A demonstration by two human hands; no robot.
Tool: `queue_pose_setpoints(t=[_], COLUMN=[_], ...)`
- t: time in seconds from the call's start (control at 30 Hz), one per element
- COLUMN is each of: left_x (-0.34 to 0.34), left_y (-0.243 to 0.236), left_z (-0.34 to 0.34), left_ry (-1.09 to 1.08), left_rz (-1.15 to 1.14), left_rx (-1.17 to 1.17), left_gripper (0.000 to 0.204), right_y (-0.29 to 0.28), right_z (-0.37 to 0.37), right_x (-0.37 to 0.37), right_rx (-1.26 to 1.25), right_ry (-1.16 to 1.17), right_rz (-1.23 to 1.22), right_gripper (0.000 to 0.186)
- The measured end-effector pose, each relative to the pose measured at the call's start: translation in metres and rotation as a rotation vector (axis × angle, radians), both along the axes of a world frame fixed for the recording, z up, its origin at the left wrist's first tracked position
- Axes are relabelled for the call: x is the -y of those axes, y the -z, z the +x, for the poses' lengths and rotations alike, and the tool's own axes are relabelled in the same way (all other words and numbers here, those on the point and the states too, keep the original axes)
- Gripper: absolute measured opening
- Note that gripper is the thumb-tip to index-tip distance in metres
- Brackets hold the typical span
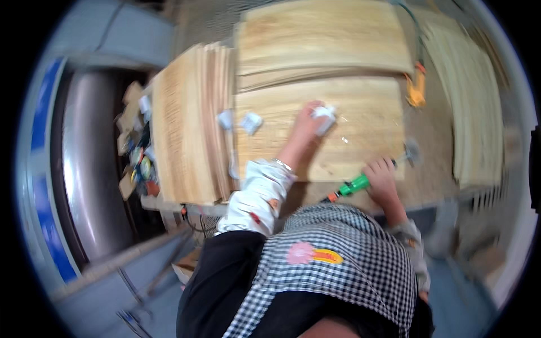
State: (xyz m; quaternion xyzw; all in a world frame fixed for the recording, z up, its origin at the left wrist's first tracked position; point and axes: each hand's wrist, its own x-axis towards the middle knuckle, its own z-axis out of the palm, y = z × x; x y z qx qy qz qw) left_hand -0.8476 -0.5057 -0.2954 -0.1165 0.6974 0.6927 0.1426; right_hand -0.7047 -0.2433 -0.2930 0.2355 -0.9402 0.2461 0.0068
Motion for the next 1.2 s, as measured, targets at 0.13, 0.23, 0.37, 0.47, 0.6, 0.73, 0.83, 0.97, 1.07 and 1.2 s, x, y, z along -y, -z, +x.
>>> queue_pose_setpoints(t=[0.13,0.23,0.37,0.47,0.6,0.73,0.83,0.97,1.07,1.2], left_x=[0.032,0.081,0.175,0.254,0.427,0.556,0.626,0.599,0.624,0.641], left_y=[-0.049,-0.093,-0.124,-0.153,-0.146,-0.114,-0.067,-0.053,-0.008,0.023], left_z=[0.014,0.045,0.072,0.083,0.092,0.075,0.067,-0.001,-0.003,0.01], left_ry=[0.012,-0.162,-0.379,-0.667,-1.068,-1.314,-1.365,-1.174,-1.024,-0.867], left_rz=[0.046,0.169,0.184,0.203,-0.239,-0.29,-0.59,-1.024,-1.114,-1.161], left_rx=[-0.087,-0.159,-0.267,-0.427,-0.605,-0.464,-0.204,0.077,0.099,0.348], left_gripper=[0.044,0.038,0.037,0.039,0.034,0.027,0.034,0.037,0.047,0.038], right_y=[0.0,-0.013,-0.015,-0.023,-0.019,-0.016,-0.006,-0.018,0.001,-0.005], right_z=[0.009,0.014,0.01,0.011,0.027,0.051,0.058,0.071,0.068,0.054], right_x=[-0.002,0.003,0.006,0.013,0.017,0.018,0.016,0.018,0.013,0.029], right_rx=[-0.003,0.062,0.096,0.142,0.067,0.107,0.178,0.336,0.33,0.063], right_ry=[0.0,-0.034,-0.05,0.021,0.197,0.471,0.546,0.713,0.696,0.684], right_rz=[0.082,0.122,0.176,0.21,0.249,0.22,0.283,0.321,0.188,0.229], right_gripper=[0.027,0.037,0.04,0.042,0.059,0.072,0.083,0.086,0.081,0.044])
